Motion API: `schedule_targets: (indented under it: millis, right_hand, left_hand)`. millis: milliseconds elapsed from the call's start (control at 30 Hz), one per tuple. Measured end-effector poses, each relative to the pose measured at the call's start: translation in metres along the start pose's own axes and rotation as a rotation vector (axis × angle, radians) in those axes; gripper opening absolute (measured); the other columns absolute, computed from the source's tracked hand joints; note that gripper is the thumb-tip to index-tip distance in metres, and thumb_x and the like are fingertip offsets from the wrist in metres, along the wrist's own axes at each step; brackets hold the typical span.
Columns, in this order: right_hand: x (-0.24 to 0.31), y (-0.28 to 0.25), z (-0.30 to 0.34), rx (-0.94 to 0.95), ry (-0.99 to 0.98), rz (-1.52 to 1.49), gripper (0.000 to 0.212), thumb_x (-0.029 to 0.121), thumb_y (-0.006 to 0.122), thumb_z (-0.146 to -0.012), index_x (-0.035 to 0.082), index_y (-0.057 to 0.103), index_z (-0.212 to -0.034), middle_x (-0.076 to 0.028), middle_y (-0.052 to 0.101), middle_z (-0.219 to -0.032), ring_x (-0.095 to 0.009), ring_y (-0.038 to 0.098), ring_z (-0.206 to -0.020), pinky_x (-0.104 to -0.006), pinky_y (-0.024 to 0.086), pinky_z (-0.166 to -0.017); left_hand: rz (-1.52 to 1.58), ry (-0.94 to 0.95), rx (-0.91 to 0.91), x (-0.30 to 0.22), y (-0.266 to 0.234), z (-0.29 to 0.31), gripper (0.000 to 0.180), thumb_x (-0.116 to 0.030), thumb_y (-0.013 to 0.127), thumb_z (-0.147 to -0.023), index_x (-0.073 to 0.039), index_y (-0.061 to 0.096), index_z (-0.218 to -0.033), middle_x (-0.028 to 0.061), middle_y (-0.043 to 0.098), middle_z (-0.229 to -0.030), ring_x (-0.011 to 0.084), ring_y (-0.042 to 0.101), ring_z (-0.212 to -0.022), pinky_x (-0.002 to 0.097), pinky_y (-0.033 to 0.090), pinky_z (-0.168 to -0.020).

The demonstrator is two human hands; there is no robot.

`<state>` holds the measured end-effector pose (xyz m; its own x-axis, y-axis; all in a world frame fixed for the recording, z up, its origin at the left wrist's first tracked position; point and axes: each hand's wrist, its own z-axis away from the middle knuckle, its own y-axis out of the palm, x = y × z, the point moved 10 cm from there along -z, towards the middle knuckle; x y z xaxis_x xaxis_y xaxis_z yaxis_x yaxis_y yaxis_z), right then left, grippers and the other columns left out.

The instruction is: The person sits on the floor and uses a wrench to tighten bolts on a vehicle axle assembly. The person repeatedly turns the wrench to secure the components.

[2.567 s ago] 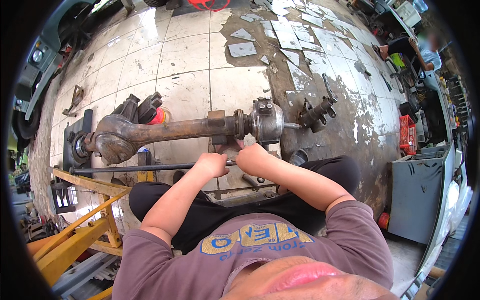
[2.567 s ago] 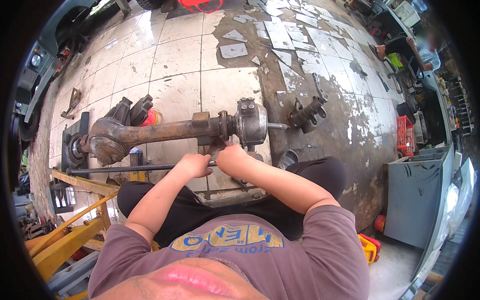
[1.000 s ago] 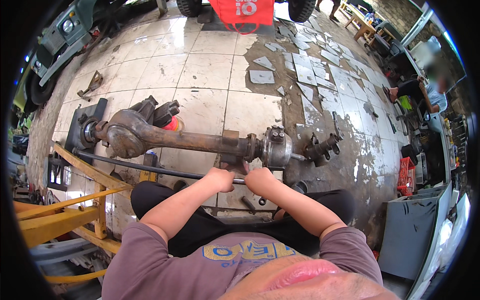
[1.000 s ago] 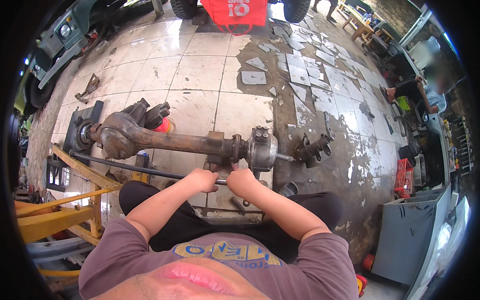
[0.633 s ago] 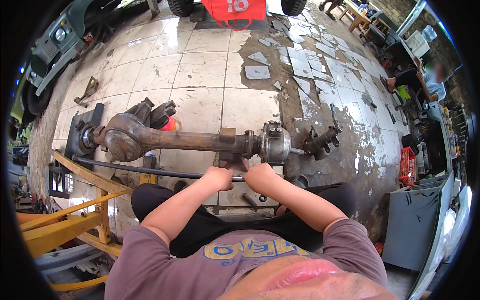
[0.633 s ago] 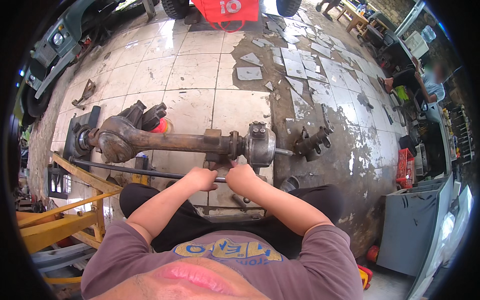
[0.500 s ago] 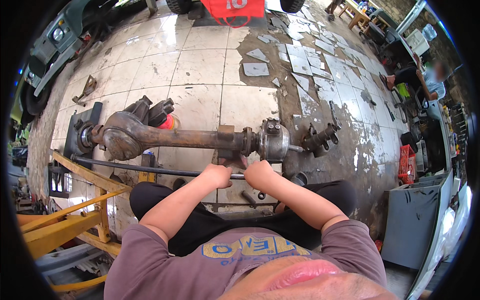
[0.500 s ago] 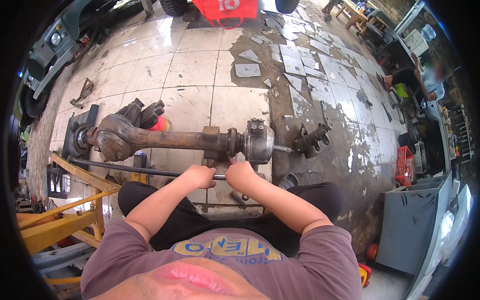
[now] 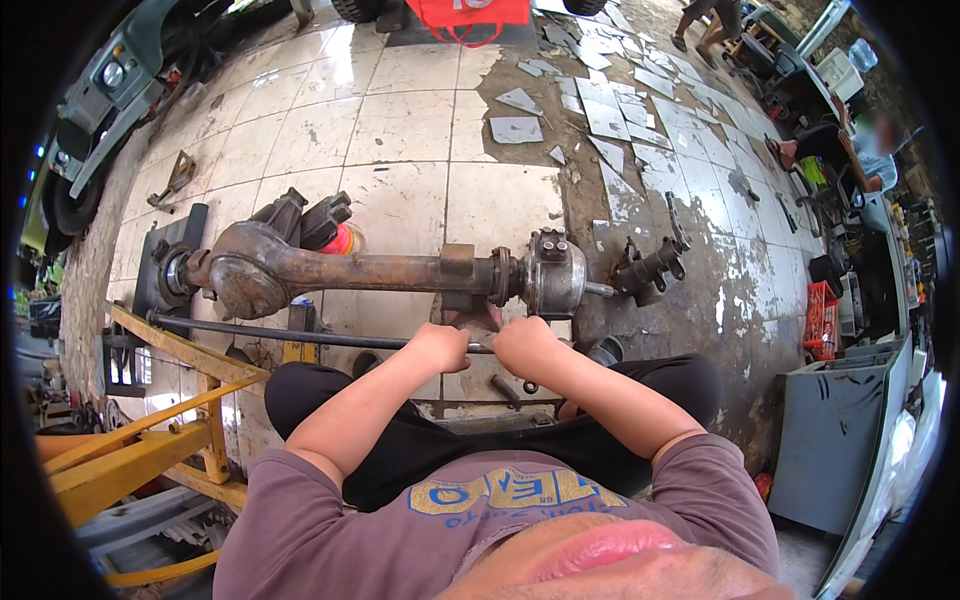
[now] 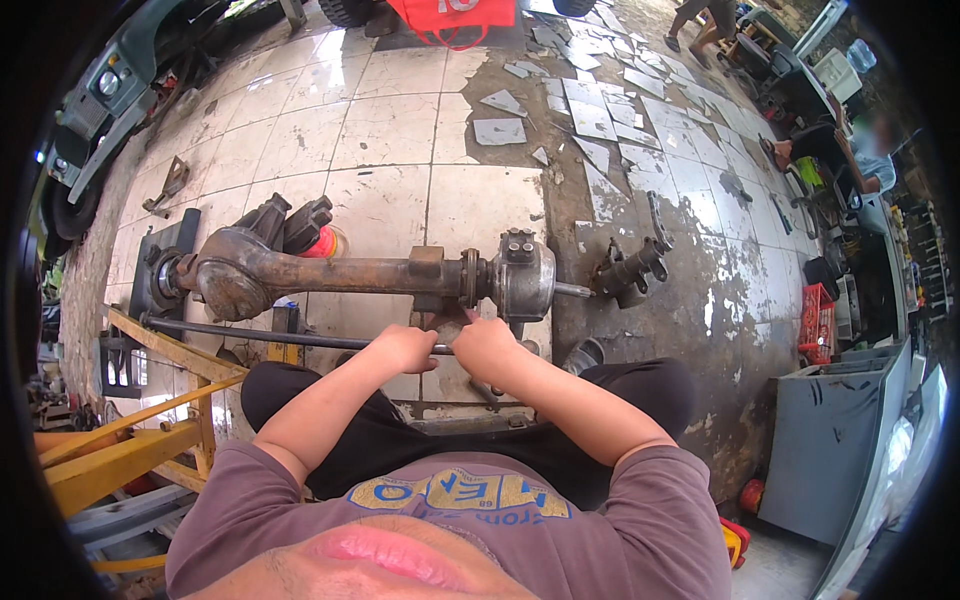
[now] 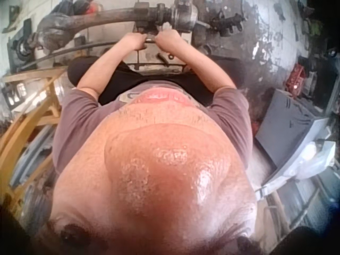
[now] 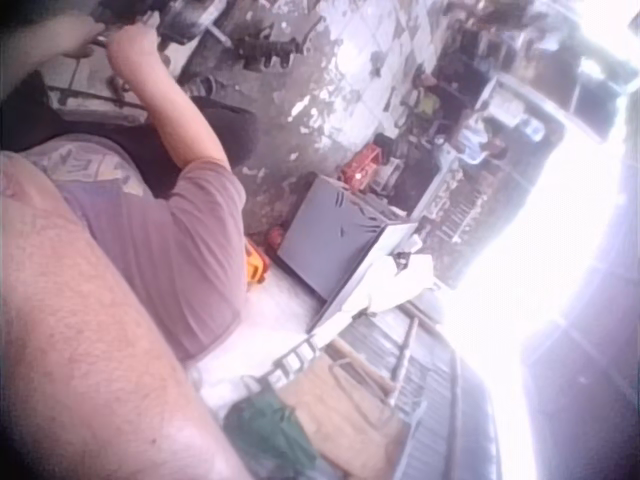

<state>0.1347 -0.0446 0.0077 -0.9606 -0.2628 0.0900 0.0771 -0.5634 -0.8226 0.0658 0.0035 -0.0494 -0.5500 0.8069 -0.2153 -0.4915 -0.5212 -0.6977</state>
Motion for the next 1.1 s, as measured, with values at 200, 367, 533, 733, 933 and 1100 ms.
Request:
schedule_targets:
  millis: [200, 367, 533, 733, 933, 1100]
  right_hand:
    - [-0.002, 0.005, -0.004, -0.008, -0.012, -0.011, 0.015, 0.016, 0.069, -0.083, 0.008, 0.078, -0.092, -0.011, 0.076, -0.097, -0.029, 0.071, -0.098, -0.0401, 0.058, -0.075]
    - [-0.006, 0.011, -0.009, 0.007, 0.011, 0.007, 0.015, 0.016, 0.068, -0.084, 0.009, 0.079, -0.092, -0.010, 0.076, -0.098, -0.029, 0.072, -0.097, -0.0405, 0.058, -0.076]
    - [-0.009, 0.024, -0.017, -0.028, 0.011, 0.002, 0.014, 0.017, 0.068, -0.085, 0.009, 0.079, -0.088, -0.011, 0.076, -0.095, -0.029, 0.072, -0.096, -0.0412, 0.059, -0.076]
    - [-0.003, 0.016, -0.014, -0.052, -0.003, -0.013, 0.013, 0.016, 0.068, -0.084, 0.008, 0.078, -0.087, -0.012, 0.076, -0.094, -0.030, 0.073, -0.094, -0.0416, 0.059, -0.075]
    - [-0.002, 0.012, -0.014, -0.064, -0.025, -0.010, 0.012, 0.015, 0.068, -0.083, 0.008, 0.078, -0.086, -0.012, 0.076, -0.092, -0.030, 0.073, -0.094, -0.0423, 0.059, -0.074]
    - [-0.005, 0.017, -0.016, 0.010, -0.010, -0.002, 0.016, 0.015, 0.069, -0.083, 0.008, 0.080, -0.092, -0.011, 0.077, -0.098, -0.029, 0.073, -0.099, -0.0405, 0.061, -0.075]
  left_hand:
    - [0.003, 0.003, 0.009, 0.000, -0.002, 0.003, 0.046, -0.044, 0.067, -0.092, -0.006, 0.062, -0.117, 0.0162, 0.074, -0.107, 0.0340, 0.071, -0.102, 0.0473, 0.056, -0.089]
    - [0.011, -0.001, 0.008, -0.002, -0.005, 0.006, 0.045, -0.043, 0.066, -0.092, -0.005, 0.062, -0.116, 0.0169, 0.074, -0.105, 0.0346, 0.071, -0.101, 0.0476, 0.056, -0.089]
    - [0.013, 0.009, 0.009, -0.003, -0.004, 0.003, 0.045, -0.043, 0.066, -0.092, -0.005, 0.061, -0.116, 0.0168, 0.074, -0.106, 0.0347, 0.071, -0.102, 0.0472, 0.056, -0.089]
    - [0.018, -0.001, 0.014, -0.002, -0.005, 0.005, 0.045, -0.043, 0.066, -0.093, -0.006, 0.060, -0.117, 0.0168, 0.073, -0.106, 0.0344, 0.071, -0.102, 0.0472, 0.056, -0.089]
    - [0.004, -0.002, 0.007, 0.000, -0.003, 0.003, 0.047, -0.043, 0.067, -0.090, -0.006, 0.063, -0.119, 0.0157, 0.074, -0.107, 0.0321, 0.072, -0.102, 0.0463, 0.056, -0.088]
    - [-0.004, 0.001, -0.005, -0.002, -0.005, 0.005, 0.047, -0.042, 0.067, -0.089, -0.006, 0.064, -0.119, 0.0149, 0.075, -0.107, 0.0309, 0.072, -0.102, 0.0457, 0.056, -0.088]
